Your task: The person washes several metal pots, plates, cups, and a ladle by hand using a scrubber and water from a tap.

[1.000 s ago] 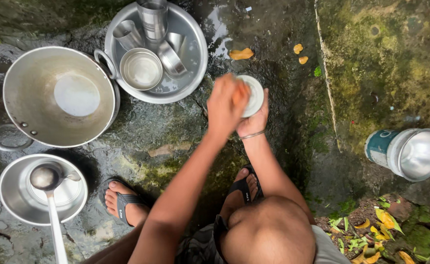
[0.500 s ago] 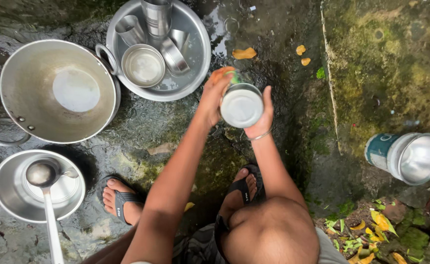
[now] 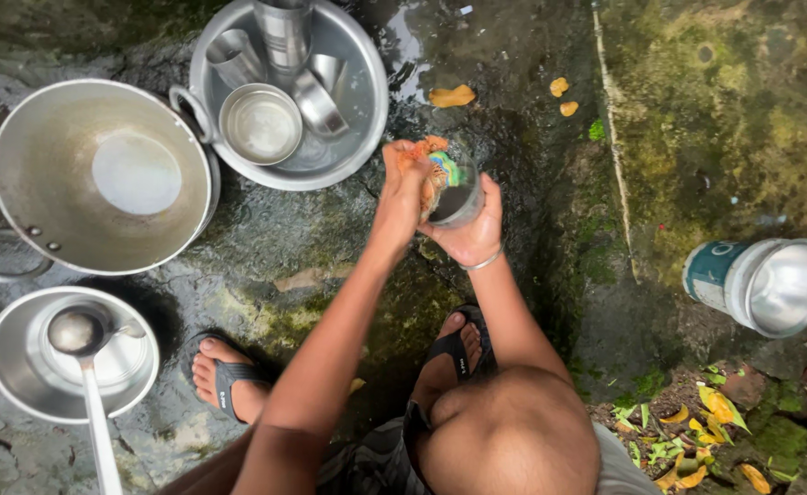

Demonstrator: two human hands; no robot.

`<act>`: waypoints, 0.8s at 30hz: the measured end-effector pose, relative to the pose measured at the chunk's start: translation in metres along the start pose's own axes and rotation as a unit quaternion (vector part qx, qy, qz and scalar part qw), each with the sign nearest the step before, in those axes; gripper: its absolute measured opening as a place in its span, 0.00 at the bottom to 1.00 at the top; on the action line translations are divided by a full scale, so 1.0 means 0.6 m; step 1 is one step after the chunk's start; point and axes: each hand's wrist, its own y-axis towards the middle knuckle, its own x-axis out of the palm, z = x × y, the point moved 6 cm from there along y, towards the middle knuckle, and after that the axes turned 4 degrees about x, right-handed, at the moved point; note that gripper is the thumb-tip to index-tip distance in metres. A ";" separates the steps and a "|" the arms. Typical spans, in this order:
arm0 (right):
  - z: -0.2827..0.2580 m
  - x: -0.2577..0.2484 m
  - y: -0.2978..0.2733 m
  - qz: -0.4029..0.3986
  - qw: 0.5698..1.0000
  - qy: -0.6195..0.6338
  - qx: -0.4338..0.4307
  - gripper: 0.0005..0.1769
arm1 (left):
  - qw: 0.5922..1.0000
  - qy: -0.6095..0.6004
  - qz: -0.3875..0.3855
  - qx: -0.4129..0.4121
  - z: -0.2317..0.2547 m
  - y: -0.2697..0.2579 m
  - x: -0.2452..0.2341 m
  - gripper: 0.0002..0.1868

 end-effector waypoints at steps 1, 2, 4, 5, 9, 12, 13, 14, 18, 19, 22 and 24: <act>-0.003 0.009 -0.011 -0.019 1.000 0.006 -0.005 0.38 | 0.965 0.213 -0.050 0.145 0.031 -0.005 0.002 0.16; -0.006 0.017 -0.019 -0.037 0.999 0.013 -0.011 0.39 | 0.863 0.410 -0.098 0.280 0.049 -0.018 0.020 0.18; -0.011 0.021 -0.032 -0.024 0.999 0.017 -0.027 0.40 | 0.772 0.500 -0.129 0.370 0.055 -0.032 0.046 0.15; -0.018 0.023 -0.033 -0.015 0.999 0.016 -0.042 0.40 | 0.661 0.574 -0.154 0.458 0.060 -0.045 0.069 0.12; -0.016 0.025 -0.040 0.002 0.993 0.109 -0.043 0.45 | 0.627 0.625 -0.262 0.385 0.034 -0.055 0.096 0.13; -0.008 0.045 -0.046 -0.058 0.995 -0.005 -0.079 0.40 | 0.626 0.617 -0.361 0.312 0.012 -0.045 0.104 0.11; 0.006 0.038 -0.048 -0.026 0.998 0.042 -0.042 0.39 | 0.568 0.613 -0.362 0.413 0.025 -0.054 0.105 0.12; 0.018 0.032 -0.049 0.007 0.996 0.088 -0.005 0.39 | 0.502 0.600 -0.359 0.510 0.033 -0.065 0.105 0.14; -0.010 0.014 -0.044 0.070 0.996 -0.035 -0.045 0.38 | 0.543 0.671 -0.225 0.451 0.018 -0.018 0.095 0.12; -0.022 0.015 -0.040 0.059 0.996 -0.017 -0.071 0.38 | 0.631 0.668 -0.233 0.318 -0.001 0.010 0.094 0.09; -0.021 0.023 -0.035 0.056 0.995 0.036 -0.080 0.37 | 0.731 0.572 -0.255 0.273 0.004 0.022 0.101 0.10; -0.019 0.029 -0.030 0.063 0.993 0.069 -0.067 0.36 | 0.744 0.486 -0.273 0.368 0.037 0.009 0.110 0.12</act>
